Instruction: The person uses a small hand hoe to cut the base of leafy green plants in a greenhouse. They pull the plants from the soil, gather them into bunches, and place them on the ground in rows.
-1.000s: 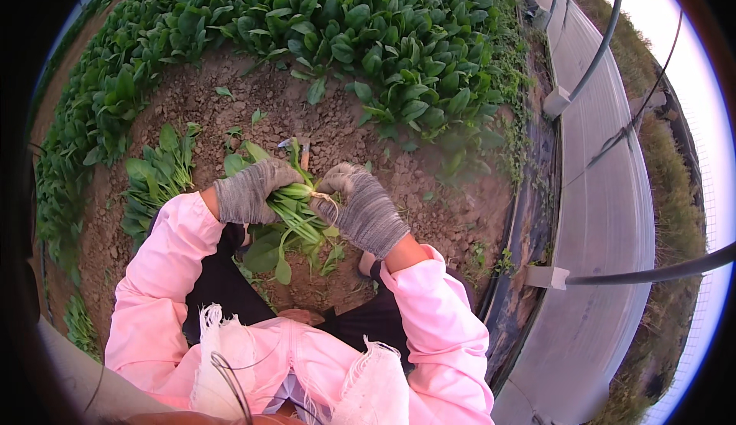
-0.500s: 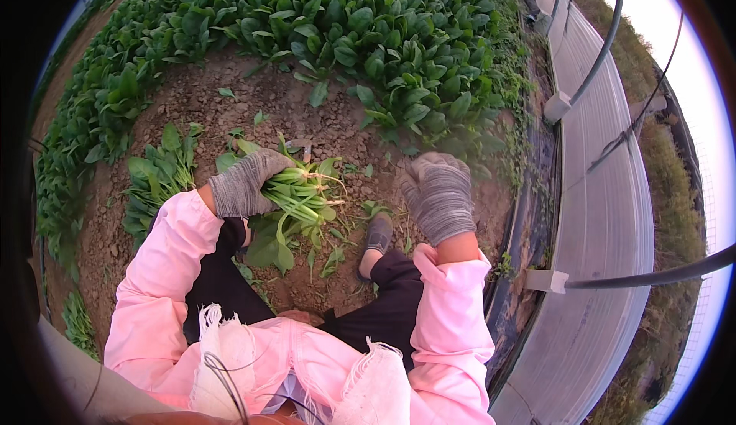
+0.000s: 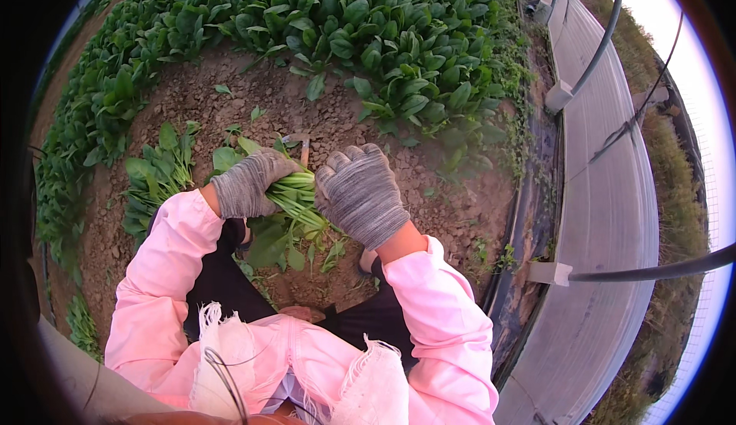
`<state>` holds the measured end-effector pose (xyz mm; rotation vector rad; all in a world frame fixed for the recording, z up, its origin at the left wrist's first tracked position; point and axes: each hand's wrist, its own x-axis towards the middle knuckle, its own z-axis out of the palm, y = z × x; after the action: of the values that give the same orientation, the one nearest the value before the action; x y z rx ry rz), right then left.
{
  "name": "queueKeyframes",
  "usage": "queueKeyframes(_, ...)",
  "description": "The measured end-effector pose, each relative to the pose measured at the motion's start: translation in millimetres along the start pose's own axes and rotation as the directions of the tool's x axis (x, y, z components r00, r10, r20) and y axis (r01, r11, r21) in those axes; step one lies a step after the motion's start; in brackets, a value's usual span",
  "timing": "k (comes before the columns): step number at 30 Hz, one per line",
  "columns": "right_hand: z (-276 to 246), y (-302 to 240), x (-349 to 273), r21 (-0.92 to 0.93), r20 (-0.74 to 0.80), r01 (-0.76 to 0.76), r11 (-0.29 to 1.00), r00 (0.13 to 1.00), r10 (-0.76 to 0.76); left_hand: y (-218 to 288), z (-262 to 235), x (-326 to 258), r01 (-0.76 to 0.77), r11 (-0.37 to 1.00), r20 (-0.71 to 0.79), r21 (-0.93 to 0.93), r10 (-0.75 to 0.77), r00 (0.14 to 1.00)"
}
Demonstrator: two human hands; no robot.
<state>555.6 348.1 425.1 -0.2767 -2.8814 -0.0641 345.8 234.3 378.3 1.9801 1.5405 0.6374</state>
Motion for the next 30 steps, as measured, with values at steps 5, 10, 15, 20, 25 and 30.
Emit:
queueKeyframes(5,8.6,-1.1,-0.2,0.270,-0.052,-0.057,0.961,0.996,0.074,7.3,-2.8,1.4,-0.091,0.996,-0.046,-0.017,0.090,0.995)
queueKeyframes(10,1.0,3.8,-6.7,0.842,-0.048,-0.190,0.505,0.906,0.421,7.8,-3.2,1.6,-0.095,0.995,-0.069,0.029,0.097,0.993)
queueKeyframes(15,-41.1,60.6,-36.7,0.831,0.182,-0.275,0.484,0.956,0.229,4.3,-6.8,-3.7,-0.180,0.983,-0.307,-0.021,0.165,0.937)
queueKeyframes(20,-29.2,65.5,-42.9,0.351,0.030,-0.190,0.917,0.981,0.192,-0.6,-9.6,-8.5,-0.243,0.969,-0.421,0.053,0.242,0.874)
queueKeyframes(25,-45.0,39.3,-20.9,0.639,-0.245,0.005,0.770,0.949,0.197,7.7,-5.3,-0.6,-0.327,0.944,-0.442,-0.028,0.282,0.851)
queueKeyframes(30,-43.1,34.7,-30.9,0.879,-0.042,-0.196,0.434,0.876,0.481,10.1,10.7,-3.1,-0.141,0.973,-0.501,-0.182,0.032,0.865)
